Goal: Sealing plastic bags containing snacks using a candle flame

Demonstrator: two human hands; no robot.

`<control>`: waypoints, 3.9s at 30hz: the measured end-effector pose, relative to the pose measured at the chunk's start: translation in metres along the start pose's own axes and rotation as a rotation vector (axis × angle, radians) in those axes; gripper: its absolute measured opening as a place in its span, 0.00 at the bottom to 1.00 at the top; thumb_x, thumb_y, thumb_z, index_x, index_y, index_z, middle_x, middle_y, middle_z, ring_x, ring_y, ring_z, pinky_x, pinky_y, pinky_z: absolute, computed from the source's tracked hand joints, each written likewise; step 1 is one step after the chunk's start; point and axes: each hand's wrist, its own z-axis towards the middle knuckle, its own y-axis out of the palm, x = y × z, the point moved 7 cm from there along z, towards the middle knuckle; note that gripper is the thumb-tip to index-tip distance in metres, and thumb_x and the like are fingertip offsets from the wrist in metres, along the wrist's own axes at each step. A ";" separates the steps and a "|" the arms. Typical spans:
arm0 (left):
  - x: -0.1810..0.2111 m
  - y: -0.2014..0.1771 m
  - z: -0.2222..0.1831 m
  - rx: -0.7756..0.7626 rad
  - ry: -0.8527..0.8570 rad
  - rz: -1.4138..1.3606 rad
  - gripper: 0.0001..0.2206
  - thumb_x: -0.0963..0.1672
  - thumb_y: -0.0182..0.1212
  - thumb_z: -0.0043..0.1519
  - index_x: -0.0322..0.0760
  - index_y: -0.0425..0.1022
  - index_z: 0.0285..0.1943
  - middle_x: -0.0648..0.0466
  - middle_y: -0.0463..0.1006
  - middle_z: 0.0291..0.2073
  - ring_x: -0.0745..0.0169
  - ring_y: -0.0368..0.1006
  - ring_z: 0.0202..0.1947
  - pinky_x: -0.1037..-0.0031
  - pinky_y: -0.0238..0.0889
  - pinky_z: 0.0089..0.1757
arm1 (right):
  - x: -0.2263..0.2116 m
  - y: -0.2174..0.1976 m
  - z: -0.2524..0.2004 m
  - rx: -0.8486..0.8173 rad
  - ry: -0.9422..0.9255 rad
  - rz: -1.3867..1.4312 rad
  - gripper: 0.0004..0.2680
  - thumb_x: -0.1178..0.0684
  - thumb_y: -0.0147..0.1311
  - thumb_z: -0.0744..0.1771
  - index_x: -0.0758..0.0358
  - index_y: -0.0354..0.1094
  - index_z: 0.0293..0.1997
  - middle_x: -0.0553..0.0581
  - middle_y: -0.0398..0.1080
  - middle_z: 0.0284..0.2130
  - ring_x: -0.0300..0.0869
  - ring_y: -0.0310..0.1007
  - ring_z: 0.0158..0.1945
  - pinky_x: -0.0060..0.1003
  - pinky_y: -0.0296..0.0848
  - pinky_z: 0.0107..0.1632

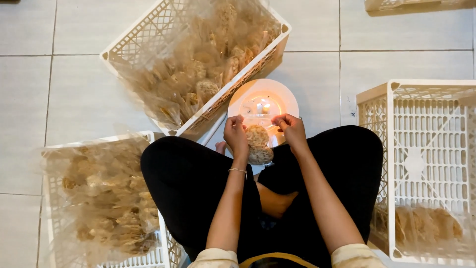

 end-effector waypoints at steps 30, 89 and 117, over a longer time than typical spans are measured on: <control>-0.008 -0.009 0.003 0.145 -0.183 0.020 0.06 0.47 0.63 0.59 0.46 0.81 0.36 0.56 0.79 0.19 0.71 0.73 0.21 0.81 0.68 0.28 | 0.010 0.019 0.020 0.073 0.070 -0.042 0.06 0.50 0.61 0.67 0.60 0.79 0.34 0.58 0.75 0.26 0.39 0.75 0.28 0.30 0.74 0.36; -0.037 -0.009 0.019 0.209 -0.153 0.061 0.07 0.50 0.63 0.60 0.49 0.81 0.36 0.59 0.76 0.15 0.71 0.72 0.22 0.79 0.66 0.33 | 0.010 0.029 0.022 -0.027 0.069 -0.029 0.08 0.47 0.63 0.67 0.59 0.79 0.36 0.54 0.75 0.26 0.37 0.75 0.30 0.30 0.75 0.40; 0.003 0.001 -0.002 -0.042 -0.069 -0.150 0.04 0.45 0.61 0.63 0.45 0.78 0.37 0.56 0.76 0.24 0.71 0.69 0.23 0.82 0.61 0.30 | -0.022 -0.006 -0.011 -0.070 0.000 0.046 0.07 0.55 0.58 0.67 0.67 0.77 0.43 0.64 0.76 0.34 0.45 0.76 0.42 0.38 0.79 0.47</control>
